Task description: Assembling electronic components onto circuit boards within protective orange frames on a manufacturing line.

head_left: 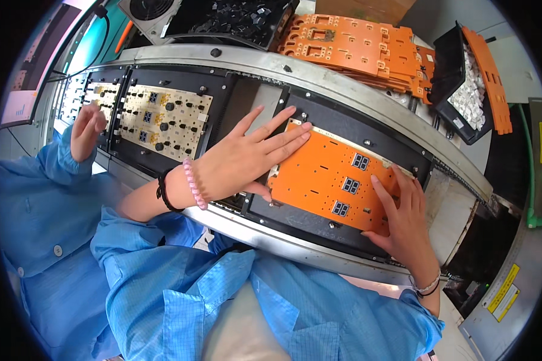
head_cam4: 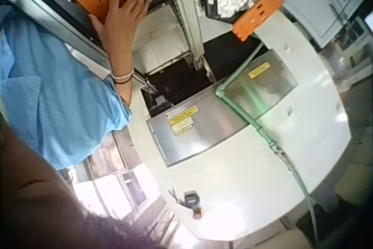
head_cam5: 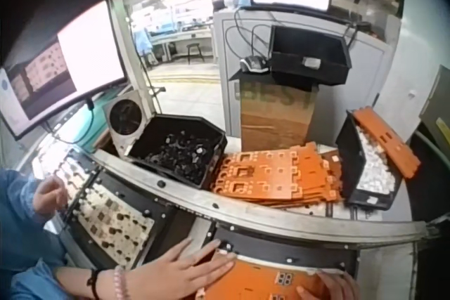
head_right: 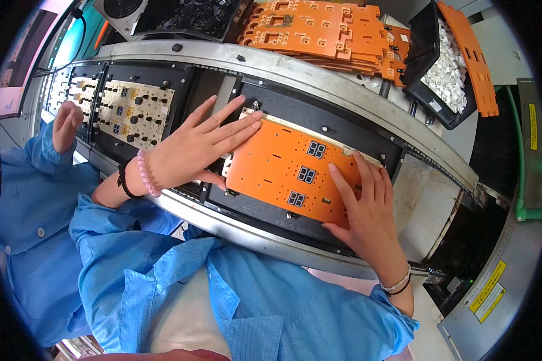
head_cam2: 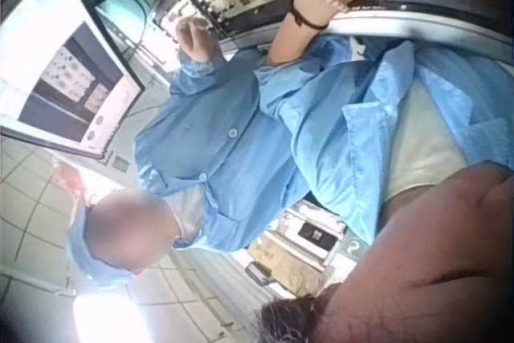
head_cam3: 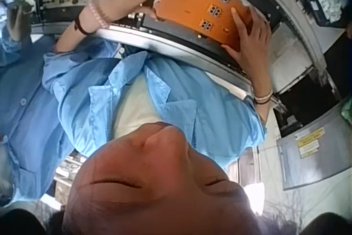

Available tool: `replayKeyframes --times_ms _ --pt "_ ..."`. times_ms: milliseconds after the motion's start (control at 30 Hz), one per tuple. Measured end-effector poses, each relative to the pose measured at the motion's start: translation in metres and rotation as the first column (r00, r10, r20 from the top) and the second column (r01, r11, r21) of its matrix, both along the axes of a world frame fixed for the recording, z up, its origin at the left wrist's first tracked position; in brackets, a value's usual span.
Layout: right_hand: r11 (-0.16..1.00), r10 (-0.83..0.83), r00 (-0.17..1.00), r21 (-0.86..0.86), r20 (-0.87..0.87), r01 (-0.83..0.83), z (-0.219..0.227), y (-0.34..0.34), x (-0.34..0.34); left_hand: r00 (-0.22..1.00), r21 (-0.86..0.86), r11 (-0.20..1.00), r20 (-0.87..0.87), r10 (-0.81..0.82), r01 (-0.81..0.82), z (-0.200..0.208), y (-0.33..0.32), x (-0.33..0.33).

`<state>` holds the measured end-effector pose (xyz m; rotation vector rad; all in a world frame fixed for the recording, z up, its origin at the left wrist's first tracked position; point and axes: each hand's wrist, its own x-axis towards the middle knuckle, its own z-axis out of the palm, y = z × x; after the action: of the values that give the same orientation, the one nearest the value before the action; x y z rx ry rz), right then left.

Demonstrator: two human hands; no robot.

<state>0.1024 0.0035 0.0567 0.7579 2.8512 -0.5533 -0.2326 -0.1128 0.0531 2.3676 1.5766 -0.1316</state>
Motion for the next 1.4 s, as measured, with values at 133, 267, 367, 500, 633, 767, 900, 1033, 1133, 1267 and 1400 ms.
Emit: replayKeyframes --times_ms 133,267,367,500,633,767,900,1033,1133,1267,1400 --pt "1.000 -0.019 1.000 -0.005 0.010 0.019 0.001 -0.002 -0.001 0.999 -0.006 0.999 -0.016 0.046 -0.046 0.000 -0.009 0.006" --pt "1.000 -0.012 1.000 0.000 0.019 0.012 0.003 -0.003 -0.001 0.996 0.067 0.994 -0.033 0.083 -0.081 -0.008 -0.017 0.010" --pt "1.000 -0.006 1.000 -0.006 0.023 0.007 0.004 -0.002 -0.002 0.995 0.066 0.993 0.006 0.095 -0.096 -0.010 -0.021 0.007" --pt "0.999 -0.038 0.997 0.002 0.065 0.038 0.008 -0.007 0.001 0.996 0.054 0.996 -0.047 0.071 -0.069 -0.002 -0.031 -0.001" --pt "0.998 -0.060 0.994 0.020 0.086 0.059 0.006 -0.008 -0.003 0.996 0.072 0.994 -0.009 0.084 -0.083 -0.004 -0.053 0.000" --pt "0.999 -0.033 0.998 0.001 0.062 0.033 0.006 -0.005 -0.014 0.998 0.104 0.994 -0.059 0.028 -0.022 0.001 -0.055 0.000" --pt "1.000 0.020 0.999 -0.018 0.048 -0.019 0.008 -0.005 -0.018 0.999 0.137 0.990 -0.024 0.030 -0.027 -0.007 -0.065 0.004" --pt "0.999 0.025 0.998 0.018 0.053 -0.026 0.009 -0.008 -0.020 0.996 0.062 0.996 0.062 0.058 -0.062 0.002 -0.062 0.002" --pt "1.000 0.009 0.998 -0.016 0.068 -0.008 0.008 -0.008 -0.020 0.994 0.042 0.997 0.090 0.061 -0.065 0.000 -0.060 0.003" --pt "1.000 -0.026 0.997 -0.014 0.073 0.027 0.005 -0.010 -0.015 0.997 0.089 0.995 0.058 0.043 -0.048 -0.010 -0.063 0.002" --pt "0.998 -0.051 0.998 -0.035 0.047 0.053 0.003 -0.007 -0.012 0.999 0.088 0.995 0.032 0.044 -0.047 -0.005 -0.062 0.003"
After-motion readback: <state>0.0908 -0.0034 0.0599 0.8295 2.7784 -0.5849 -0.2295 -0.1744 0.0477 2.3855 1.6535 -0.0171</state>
